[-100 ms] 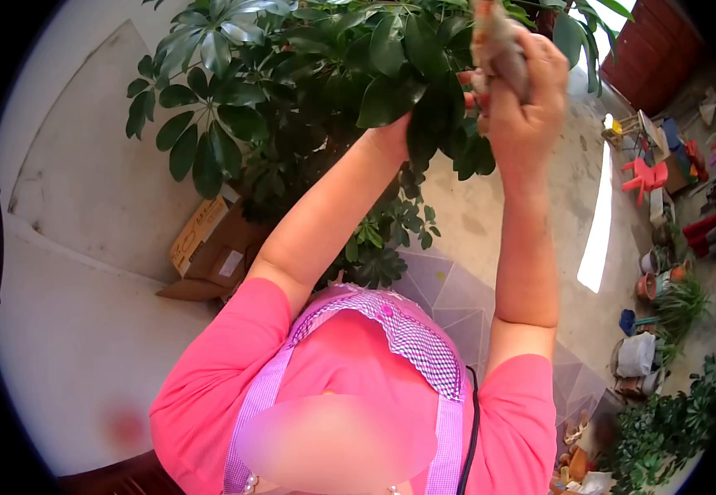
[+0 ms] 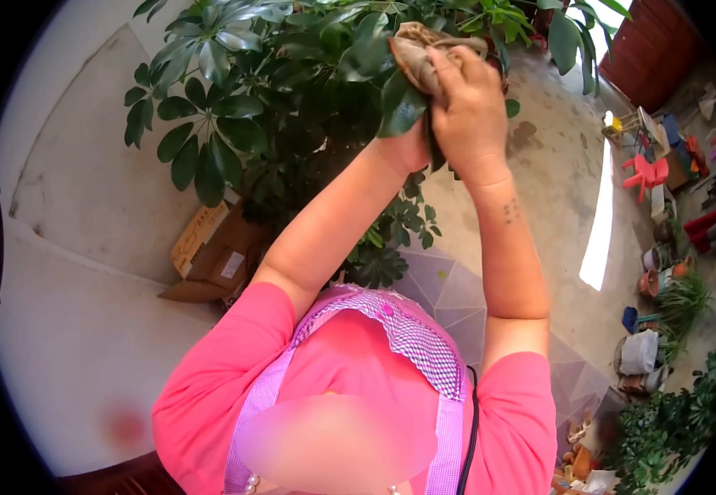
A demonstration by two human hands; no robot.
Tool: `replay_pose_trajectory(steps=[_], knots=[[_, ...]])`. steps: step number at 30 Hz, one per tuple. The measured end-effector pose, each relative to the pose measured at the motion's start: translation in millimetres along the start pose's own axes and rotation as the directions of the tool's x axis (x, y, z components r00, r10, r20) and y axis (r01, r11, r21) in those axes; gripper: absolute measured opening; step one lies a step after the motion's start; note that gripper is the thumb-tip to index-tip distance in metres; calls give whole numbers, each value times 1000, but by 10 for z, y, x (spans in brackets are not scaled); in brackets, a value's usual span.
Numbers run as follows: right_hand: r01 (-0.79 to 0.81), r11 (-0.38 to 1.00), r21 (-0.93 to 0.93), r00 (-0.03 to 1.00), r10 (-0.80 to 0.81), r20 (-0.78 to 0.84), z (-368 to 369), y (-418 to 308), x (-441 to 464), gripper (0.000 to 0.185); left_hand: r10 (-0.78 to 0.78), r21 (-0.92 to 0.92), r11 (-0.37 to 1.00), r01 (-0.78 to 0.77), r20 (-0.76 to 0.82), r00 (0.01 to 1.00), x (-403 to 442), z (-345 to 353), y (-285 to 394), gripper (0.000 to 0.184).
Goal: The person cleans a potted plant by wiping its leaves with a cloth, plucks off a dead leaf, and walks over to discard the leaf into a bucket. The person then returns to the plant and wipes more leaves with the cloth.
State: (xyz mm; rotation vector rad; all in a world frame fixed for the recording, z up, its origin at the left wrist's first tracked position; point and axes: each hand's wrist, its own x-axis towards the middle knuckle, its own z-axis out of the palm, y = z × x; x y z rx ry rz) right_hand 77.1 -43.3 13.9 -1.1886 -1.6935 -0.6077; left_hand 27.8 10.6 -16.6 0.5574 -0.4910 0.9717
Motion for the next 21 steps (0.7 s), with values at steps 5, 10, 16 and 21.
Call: replay_pose_trajectory(steps=[5, 10, 16, 21], knots=[[-82, 962, 260, 995, 63, 80, -119, -103, -367, 50, -116, 206, 974, 91, 112, 987, 46, -292, 273, 43], [-122, 968, 219, 993, 119, 27, 13, 0, -380, 48, -115, 97, 987, 129, -138, 984, -327, 4, 194, 32], [-113, 941, 318, 989, 77, 122, 79, -147, -602, 49, -117, 117, 984, 137, -170, 979, -487, -73, 463, 32], [-193, 930, 313, 981, 174, 90, 147, -221, -524, 46, 3, 230, 971, 63, -277, 961, -520, 16, 402, 41]])
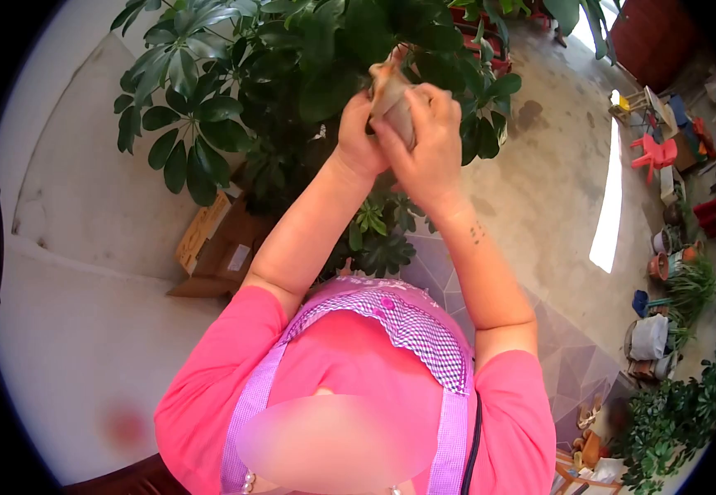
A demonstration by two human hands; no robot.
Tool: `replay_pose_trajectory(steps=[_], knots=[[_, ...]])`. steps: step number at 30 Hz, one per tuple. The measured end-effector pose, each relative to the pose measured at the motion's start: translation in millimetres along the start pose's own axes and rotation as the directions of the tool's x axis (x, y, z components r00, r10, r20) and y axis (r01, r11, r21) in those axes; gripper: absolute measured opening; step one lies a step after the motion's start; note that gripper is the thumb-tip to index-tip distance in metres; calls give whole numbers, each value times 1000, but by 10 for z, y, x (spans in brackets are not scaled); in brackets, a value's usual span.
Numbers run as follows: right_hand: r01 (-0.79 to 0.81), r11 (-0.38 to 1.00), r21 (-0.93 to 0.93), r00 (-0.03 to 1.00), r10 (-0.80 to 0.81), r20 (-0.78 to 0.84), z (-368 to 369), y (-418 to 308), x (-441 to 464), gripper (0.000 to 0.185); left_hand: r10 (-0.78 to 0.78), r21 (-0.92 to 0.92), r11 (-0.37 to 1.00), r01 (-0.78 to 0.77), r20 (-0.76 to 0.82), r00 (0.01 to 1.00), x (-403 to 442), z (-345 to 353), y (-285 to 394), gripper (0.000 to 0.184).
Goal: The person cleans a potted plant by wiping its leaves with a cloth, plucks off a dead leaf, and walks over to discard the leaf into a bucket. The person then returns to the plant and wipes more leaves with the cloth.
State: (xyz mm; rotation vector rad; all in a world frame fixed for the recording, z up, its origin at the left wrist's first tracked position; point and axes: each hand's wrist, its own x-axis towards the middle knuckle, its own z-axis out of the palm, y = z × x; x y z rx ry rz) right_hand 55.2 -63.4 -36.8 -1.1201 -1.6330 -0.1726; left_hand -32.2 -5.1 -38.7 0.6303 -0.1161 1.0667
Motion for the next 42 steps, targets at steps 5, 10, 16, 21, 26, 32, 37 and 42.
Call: replay_pose_trajectory(steps=[5, 10, 16, 21, 26, 32, 37, 42], knots=[[-125, 972, 200, 992, 118, 43, -118, 52, 129, 35, -13, 175, 984, 39, -151, 988, -19, 260, -3, 43], [-191, 875, 444, 943, 38, 330, -142, -141, -305, 27, -148, -331, 935, 129, -32, 988, 55, 35, 285, 36], [-650, 486, 585, 753, 309, 580, -275, -190, -463, 23, -53, -54, 997, 54, 26, 998, -129, -55, 293, 47], [-365, 802, 473, 921, 236, 310, -335, 188, -445, 27, -69, 162, 985, 57, 66, 995, -141, -25, 314, 58], [-478, 444, 758, 786, 602, 143, -507, 368, -358, 46, 227, 250, 962, -113, -490, 842, -407, -588, 331, 34], [-537, 424, 729, 752, 632, 186, -502, 349, -484, 46, 271, 245, 962, -117, -901, 339, -836, -1300, 219, 21], [-563, 431, 705, 759, 607, 235, -305, 317, -567, 45, 99, 153, 985, 83, -886, 453, -871, -1543, -4, 24], [-490, 481, 726, 821, 535, 200, -245, 453, -358, 44, 256, 356, 931, 84, -798, 546, -396, -1675, -186, 26]])
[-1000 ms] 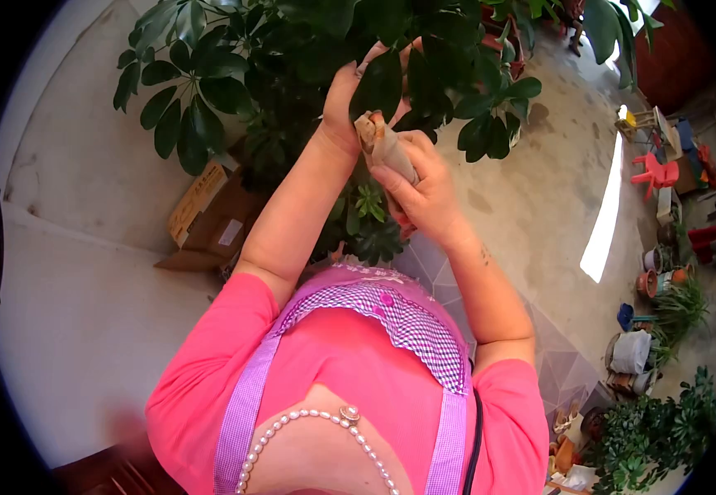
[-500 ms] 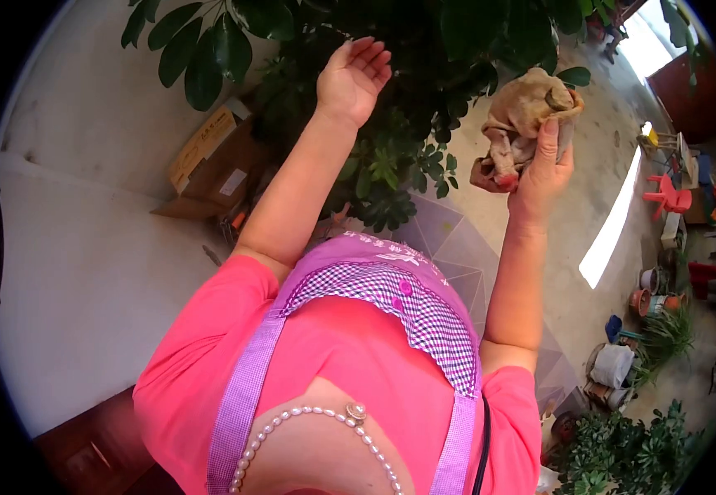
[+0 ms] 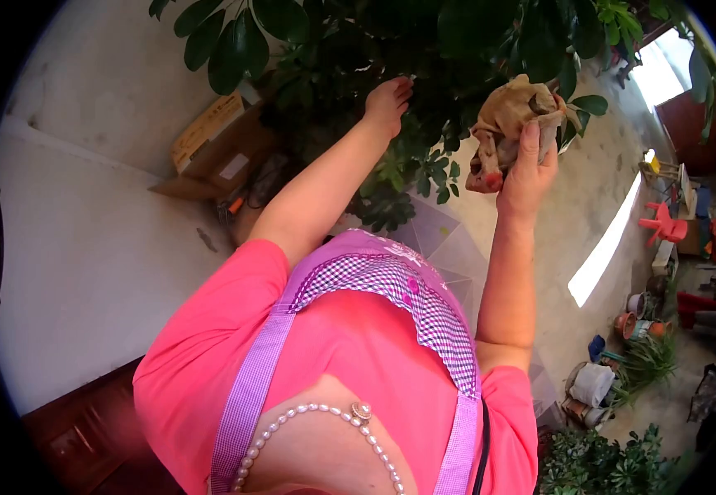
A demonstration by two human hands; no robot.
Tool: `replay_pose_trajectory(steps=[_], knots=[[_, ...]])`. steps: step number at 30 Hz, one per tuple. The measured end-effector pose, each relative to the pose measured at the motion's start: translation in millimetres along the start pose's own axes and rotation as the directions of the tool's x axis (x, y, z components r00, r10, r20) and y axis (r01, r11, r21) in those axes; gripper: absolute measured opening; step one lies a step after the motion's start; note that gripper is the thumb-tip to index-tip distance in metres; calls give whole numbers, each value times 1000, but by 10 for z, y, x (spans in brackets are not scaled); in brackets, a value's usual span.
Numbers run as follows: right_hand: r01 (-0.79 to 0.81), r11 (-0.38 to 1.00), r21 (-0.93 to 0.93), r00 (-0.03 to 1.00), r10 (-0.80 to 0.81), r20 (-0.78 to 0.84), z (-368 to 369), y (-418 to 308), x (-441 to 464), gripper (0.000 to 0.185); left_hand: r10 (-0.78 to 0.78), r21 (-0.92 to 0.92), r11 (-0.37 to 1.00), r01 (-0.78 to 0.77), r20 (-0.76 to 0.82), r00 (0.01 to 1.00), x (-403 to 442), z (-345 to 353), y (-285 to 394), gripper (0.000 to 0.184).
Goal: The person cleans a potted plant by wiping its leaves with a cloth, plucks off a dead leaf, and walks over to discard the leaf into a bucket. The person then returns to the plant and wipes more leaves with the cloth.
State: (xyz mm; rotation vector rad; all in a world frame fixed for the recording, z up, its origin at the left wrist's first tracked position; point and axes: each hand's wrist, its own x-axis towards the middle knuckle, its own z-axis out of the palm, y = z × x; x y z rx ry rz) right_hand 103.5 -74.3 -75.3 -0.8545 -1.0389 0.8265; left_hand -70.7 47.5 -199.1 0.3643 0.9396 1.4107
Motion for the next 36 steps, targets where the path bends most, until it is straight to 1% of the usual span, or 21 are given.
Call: replay_pose_trajectory(steps=[2, 4, 7, 10, 13, 14, 16, 19, 21, 22, 23, 24, 25, 27, 28, 29, 31, 32, 33, 35, 36], knots=[[48, 996, -73, 999, -48, -1, -26, -25, 37, 43, 83, -20, 996, -82, 26, 996, 15, 107, 0, 24], [73, 990, -117, 997, -74, -5, 24, -12, 14, 42, 168, -39, 985, -166, 50, 985, -112, 196, 188, 22], [83, 987, -135, 996, -84, -2, 131, -98, -22, 41, 163, -249, 959, -136, 94, 982, -18, 238, 370, 23], [76, 993, -95, 997, -76, 8, 219, -136, 35, 39, 61, -533, 845, 52, 193, 979, -64, 315, 480, 34], [41, 999, -20, 999, -41, -5, 296, -107, 82, 38, -99, -508, 819, 266, 332, 938, -166, 374, 623, 37], [39, 999, 24, 999, -38, -16, 320, -72, 118, 38, -91, -438, 858, 270, 387, 918, -223, 400, 671, 38], [63, 995, 77, 998, -61, -22, 372, -60, 201, 37, -80, -296, 921, 253, 492, 867, -492, 489, 884, 41], [146, 986, 79, 989, -145, -22, 439, -72, 326, 35, -45, -84, 987, 140, 684, 728, -240, 480, 930, 46], [220, 974, 50, 975, -219, -23, 505, -177, 443, 33, 45, -106, 993, 53, 754, 656, -245, 525, 999, 49], [186, 982, 42, 982, -185, -27, 563, -228, 485, 30, 88, -120, 993, 12, 786, 612, -303, 571, 1064, 50], [152, 988, 35, 988, -151, -31, 622, -280, 528, 28, 47, -109, 991, 74, 817, 574, -368, 623, 1108, 50], [96, 995, -30, 993, -98, -60, 741, -344, 503, 27, 5, -92, 986, 137, 846, 534, -449, 672, 1132, 51], [138, 975, -172, 989, -146, -33, 767, -242, 508, 29, -32, -76, 977, 199, 871, 490, -507, 712, 1108, 51], [226, 869, -440, 970, -241, 22, 816, -40, 515, 32, -66, -30, 977, 212, 900, 431, -595, 825, 951, 57], [364, 735, -573, 924, -364, 121, 721, 227, 552, 35, 3, -65, 990, 129, 900, 435, -728, 917, 897, 66], [490, 560, -668, 854, -462, 239, 667, 450, 557, 38, 24, -43, 999, 16, 788, 615, -812, 949, 826, 68], [372, 763, -529, 927, -329, 178, 605, 690, 310, 39, 7, -163, 962, 217, 815, 580, -655, 902, 707, 62], [361, 781, -510, 933, -308, 188, 594, 708, 196, 40, 23, -144, 905, 400, 956, 292, -402, 850, 605, 61], [348, 799, -491, 937, -286, 198, 606, 699, 75, 41, 87, -59, 830, 555, 996, -24, -32, 786, 496, 61], [452, 695, -559, 892, -348, 289, 716, 590, -105, 42, 86, -65, 821, 567, 996, -10, 19, 732, 465, 61], [456, 666, -590, 886, -400, 234, 674, 647, 21, 42, 14, -158, 891, 425, 946, 323, -306, 744, 519, 63]])
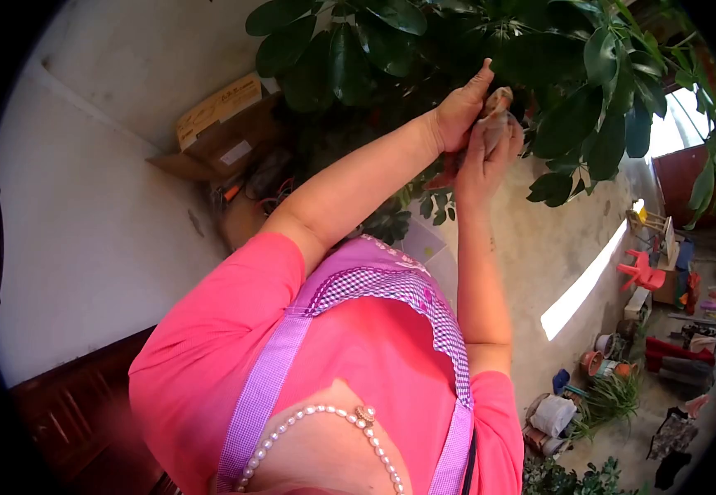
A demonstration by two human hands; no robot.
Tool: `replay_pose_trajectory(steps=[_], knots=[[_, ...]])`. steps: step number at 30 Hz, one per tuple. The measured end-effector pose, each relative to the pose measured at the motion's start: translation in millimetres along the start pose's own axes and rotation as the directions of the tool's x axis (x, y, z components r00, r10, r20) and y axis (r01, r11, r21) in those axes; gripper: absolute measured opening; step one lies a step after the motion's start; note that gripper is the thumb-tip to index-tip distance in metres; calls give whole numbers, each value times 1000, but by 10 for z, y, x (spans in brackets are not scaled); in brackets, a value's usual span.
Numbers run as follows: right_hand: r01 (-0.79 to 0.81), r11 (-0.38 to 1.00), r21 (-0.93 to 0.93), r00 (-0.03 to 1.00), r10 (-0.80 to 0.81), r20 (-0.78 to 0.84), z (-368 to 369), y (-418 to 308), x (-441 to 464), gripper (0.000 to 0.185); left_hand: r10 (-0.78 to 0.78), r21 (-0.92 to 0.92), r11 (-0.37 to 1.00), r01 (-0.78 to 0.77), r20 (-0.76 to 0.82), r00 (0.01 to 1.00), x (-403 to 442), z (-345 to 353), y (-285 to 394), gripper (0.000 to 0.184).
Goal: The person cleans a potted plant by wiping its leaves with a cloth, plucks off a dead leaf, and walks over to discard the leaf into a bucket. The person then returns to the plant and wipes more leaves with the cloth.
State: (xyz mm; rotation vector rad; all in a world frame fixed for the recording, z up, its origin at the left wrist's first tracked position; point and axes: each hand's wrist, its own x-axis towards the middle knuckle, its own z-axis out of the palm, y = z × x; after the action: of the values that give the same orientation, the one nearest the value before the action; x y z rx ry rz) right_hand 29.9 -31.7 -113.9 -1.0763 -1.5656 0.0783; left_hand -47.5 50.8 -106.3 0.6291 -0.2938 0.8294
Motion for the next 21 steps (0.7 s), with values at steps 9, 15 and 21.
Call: replay_pose_trajectory(steps=[9, 15, 21], knots=[[-281, 940, 195, 958, 264, 111, -120, -69, 171, 34, 211, 385, 922, -39, -418, 884, -202, 708, -35, 61], [-250, 945, 212, 968, 238, 81, -97, 48, 50, 27, 187, 203, 971, -124, -333, 924, -205, 378, -180, 57], [-280, 926, 252, 958, 284, 21, -232, 77, 247, 22, 295, 544, 838, -37, -395, 870, -135, 701, -322, 74]])
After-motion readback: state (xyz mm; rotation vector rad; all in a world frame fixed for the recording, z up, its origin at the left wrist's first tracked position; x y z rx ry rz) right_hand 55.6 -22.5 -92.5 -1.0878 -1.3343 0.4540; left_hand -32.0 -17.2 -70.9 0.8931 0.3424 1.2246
